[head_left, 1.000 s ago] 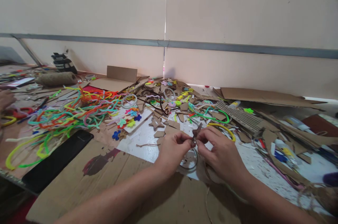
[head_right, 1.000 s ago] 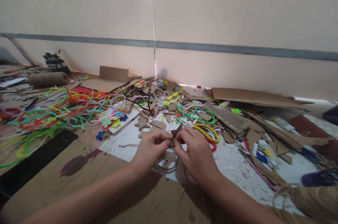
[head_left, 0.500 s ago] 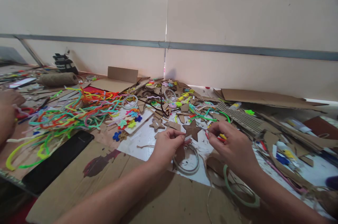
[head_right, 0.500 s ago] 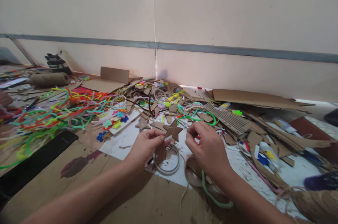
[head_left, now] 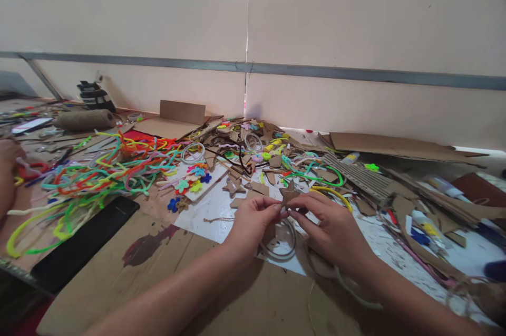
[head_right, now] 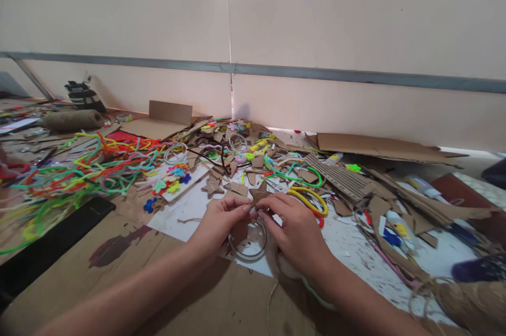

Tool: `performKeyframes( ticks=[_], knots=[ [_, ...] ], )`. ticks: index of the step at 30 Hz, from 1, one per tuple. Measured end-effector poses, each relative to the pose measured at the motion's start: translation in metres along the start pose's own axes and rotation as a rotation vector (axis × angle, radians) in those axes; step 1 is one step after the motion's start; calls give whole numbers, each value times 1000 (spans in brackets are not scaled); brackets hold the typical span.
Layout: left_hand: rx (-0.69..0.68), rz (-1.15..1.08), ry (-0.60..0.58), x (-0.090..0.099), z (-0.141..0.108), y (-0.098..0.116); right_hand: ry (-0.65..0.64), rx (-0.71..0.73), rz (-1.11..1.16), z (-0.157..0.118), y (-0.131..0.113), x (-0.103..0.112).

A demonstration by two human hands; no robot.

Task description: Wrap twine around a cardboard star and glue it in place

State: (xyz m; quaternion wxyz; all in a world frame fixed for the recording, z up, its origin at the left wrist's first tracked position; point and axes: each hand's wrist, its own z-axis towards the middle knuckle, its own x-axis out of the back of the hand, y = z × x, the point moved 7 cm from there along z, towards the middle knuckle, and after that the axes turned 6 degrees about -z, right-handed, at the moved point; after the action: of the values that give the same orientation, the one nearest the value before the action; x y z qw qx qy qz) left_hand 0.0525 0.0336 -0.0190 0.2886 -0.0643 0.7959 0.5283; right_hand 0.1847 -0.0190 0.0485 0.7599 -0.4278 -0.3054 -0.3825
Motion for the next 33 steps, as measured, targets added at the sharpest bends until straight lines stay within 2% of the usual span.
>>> performKeyframes(
  ticks=[7, 14, 23, 33],
  knots=[
    [39, -43, -65, -1, -1, -5, -5, -38, 13, -1, 6, -3],
    [64, -51, -71, -5, -3, -1, 48, -52, 26, -1, 9, 0],
    [4, 7, -95, -6, -6, 6, 57, -62, 61, -1, 10, -1],
    [-16, 45, -80, -3, -2, 2, 51, -83, 94, -2, 11, -3]
  ],
)
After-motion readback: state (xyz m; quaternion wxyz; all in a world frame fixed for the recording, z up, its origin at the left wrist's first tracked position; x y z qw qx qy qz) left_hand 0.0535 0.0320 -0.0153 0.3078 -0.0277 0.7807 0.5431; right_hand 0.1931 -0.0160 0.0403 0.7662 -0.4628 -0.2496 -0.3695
